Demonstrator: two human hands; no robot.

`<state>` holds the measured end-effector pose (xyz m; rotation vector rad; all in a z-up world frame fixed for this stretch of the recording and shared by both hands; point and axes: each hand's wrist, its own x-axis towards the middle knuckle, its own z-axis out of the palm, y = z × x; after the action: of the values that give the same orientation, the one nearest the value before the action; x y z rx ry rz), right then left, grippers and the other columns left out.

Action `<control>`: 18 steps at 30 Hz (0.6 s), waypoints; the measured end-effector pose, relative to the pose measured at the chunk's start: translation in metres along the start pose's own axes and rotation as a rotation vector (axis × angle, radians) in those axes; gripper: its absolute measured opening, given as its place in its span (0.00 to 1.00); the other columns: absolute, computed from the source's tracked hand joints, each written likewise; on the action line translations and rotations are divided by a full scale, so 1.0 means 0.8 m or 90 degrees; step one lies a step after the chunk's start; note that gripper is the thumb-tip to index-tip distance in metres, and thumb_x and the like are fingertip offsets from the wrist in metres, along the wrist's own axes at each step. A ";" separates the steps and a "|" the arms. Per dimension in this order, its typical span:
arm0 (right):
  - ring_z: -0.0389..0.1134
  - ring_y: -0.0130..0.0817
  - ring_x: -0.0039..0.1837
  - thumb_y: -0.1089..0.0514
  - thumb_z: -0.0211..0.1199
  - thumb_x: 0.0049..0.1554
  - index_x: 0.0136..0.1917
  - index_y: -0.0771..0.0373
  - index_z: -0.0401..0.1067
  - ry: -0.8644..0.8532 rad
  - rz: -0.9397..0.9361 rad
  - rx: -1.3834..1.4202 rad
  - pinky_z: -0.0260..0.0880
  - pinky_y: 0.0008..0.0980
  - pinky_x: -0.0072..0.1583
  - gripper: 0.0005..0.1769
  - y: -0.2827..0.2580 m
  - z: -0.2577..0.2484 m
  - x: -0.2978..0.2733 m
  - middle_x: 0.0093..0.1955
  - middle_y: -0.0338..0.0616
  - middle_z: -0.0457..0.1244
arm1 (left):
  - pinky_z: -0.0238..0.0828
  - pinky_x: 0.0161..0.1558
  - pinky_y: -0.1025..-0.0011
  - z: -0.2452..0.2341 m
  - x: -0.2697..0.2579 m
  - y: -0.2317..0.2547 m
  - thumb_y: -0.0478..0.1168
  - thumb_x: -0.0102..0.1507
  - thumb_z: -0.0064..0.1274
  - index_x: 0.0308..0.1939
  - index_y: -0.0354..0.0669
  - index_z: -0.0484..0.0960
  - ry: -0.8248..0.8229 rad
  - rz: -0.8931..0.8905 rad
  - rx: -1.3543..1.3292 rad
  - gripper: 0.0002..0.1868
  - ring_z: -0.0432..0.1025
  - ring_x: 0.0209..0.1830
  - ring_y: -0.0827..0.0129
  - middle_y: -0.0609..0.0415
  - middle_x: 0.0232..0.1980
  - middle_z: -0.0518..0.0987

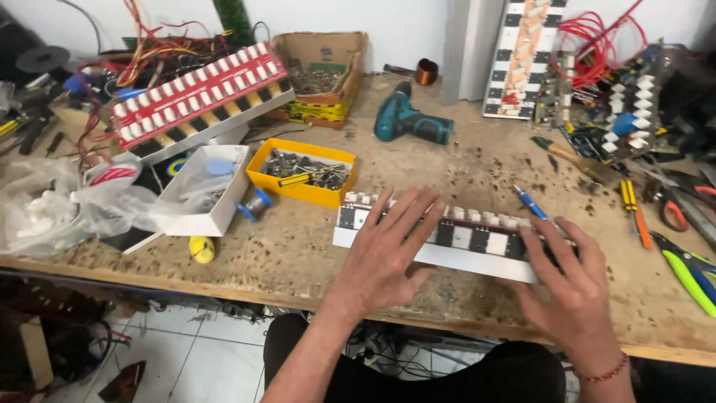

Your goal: Using a power drill to secure parts and a soldering iron to attach transistors to a circuit board.

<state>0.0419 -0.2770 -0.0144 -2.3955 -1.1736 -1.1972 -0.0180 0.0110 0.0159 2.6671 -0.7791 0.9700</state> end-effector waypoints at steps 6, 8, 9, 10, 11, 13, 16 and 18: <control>0.60 0.62 0.75 0.64 0.69 0.51 0.68 0.72 0.72 0.004 0.031 0.074 0.63 0.59 0.77 0.31 -0.004 0.000 0.006 0.73 0.59 0.63 | 0.66 0.76 0.45 0.021 -0.079 -0.007 0.36 0.68 0.52 0.76 0.32 0.55 0.469 -0.338 -0.187 0.35 0.65 0.76 0.40 0.31 0.73 0.69; 0.59 0.62 0.76 0.64 0.70 0.49 0.70 0.72 0.70 0.004 0.023 0.074 0.63 0.61 0.77 0.35 0.006 0.008 0.000 0.74 0.60 0.62 | 0.63 0.77 0.47 0.038 -0.088 -0.005 0.37 0.69 0.51 0.75 0.31 0.57 0.464 -0.345 -0.245 0.33 0.63 0.77 0.41 0.31 0.74 0.67; 0.59 0.62 0.77 0.63 0.71 0.47 0.71 0.72 0.69 0.002 0.015 0.076 0.63 0.63 0.77 0.38 0.010 0.012 -0.003 0.75 0.61 0.62 | 0.60 0.77 0.49 0.047 -0.094 -0.004 0.38 0.70 0.49 0.74 0.29 0.59 0.457 -0.355 -0.303 0.31 0.62 0.77 0.42 0.31 0.74 0.65; 0.59 0.62 0.77 0.63 0.71 0.47 0.71 0.72 0.69 0.000 0.011 0.080 0.63 0.63 0.77 0.38 0.011 0.013 -0.002 0.75 0.61 0.62 | 0.60 0.77 0.49 0.046 -0.092 0.000 0.38 0.70 0.49 0.74 0.29 0.59 0.459 -0.359 -0.300 0.31 0.62 0.77 0.42 0.31 0.74 0.65; 0.55 0.68 0.80 0.60 0.72 0.49 0.78 0.70 0.60 0.036 0.005 0.087 0.59 0.69 0.78 0.46 0.011 0.015 -0.001 0.81 0.67 0.52 | 0.61 0.78 0.51 0.046 -0.089 0.003 0.36 0.70 0.49 0.74 0.33 0.60 0.467 -0.348 -0.314 0.30 0.61 0.78 0.43 0.33 0.75 0.65; 0.50 0.75 0.83 0.57 0.72 0.51 0.84 0.68 0.50 0.072 0.002 0.091 0.56 0.75 0.79 0.55 0.002 0.012 0.001 0.87 0.73 0.42 | 0.62 0.78 0.53 0.048 -0.086 0.006 0.33 0.71 0.50 0.75 0.36 0.61 0.475 -0.334 -0.331 0.29 0.61 0.79 0.45 0.35 0.76 0.64; 0.50 0.82 0.82 0.61 0.75 0.45 0.82 0.84 0.39 0.080 0.171 0.107 0.59 0.71 0.78 0.65 -0.025 0.005 0.009 0.85 0.76 0.34 | 0.66 0.76 0.57 0.050 -0.084 0.003 0.33 0.70 0.49 0.73 0.33 0.63 0.489 -0.364 -0.360 0.27 0.65 0.76 0.47 0.36 0.74 0.67; 0.60 0.64 0.73 0.57 0.75 0.42 0.79 0.89 0.45 0.096 0.292 0.186 0.60 0.52 0.76 0.64 -0.040 0.005 0.013 0.74 0.82 0.56 | 0.80 0.61 0.69 0.044 -0.082 0.004 0.38 0.70 0.50 0.74 0.33 0.63 0.467 -0.412 -0.374 0.29 0.78 0.63 0.58 0.37 0.72 0.70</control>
<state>0.0242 -0.2481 -0.0134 -2.1484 -0.6473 -0.9600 -0.0427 0.0228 -0.0530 1.6698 -0.0049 1.1611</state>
